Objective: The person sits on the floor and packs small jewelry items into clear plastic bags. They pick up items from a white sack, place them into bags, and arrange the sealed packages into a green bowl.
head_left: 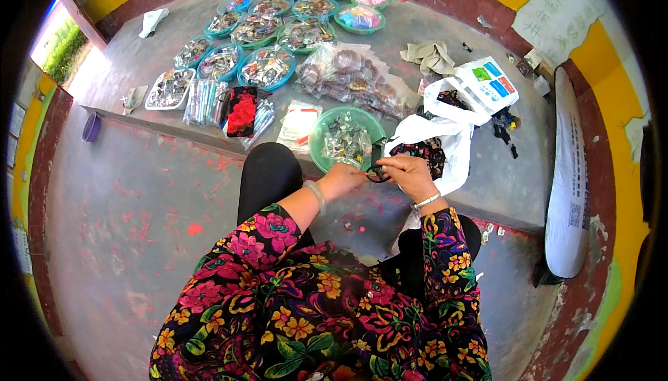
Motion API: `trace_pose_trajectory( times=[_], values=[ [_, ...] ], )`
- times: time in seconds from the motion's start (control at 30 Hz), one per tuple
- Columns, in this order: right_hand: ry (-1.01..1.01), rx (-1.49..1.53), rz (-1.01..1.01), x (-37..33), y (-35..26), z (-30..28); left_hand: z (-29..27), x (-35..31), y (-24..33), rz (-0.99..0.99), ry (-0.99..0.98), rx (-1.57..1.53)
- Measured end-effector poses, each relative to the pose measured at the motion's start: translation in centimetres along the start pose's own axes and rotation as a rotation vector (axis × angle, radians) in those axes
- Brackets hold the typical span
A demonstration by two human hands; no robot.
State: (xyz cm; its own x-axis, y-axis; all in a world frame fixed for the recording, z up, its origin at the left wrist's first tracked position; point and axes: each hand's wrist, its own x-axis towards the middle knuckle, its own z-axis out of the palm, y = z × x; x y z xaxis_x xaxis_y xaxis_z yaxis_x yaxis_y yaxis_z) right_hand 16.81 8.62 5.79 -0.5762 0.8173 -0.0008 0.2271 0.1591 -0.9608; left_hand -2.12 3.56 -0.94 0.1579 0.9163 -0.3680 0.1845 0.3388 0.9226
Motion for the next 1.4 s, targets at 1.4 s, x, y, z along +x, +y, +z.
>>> trace_pose_trajectory(
  times=[1.4],
  values=[
    [0.020, -0.609, -0.331, -0.3, 0.4, 1.3, 0.7, 0.4, -0.6, 0.149, -0.055, 0.210]
  ],
)
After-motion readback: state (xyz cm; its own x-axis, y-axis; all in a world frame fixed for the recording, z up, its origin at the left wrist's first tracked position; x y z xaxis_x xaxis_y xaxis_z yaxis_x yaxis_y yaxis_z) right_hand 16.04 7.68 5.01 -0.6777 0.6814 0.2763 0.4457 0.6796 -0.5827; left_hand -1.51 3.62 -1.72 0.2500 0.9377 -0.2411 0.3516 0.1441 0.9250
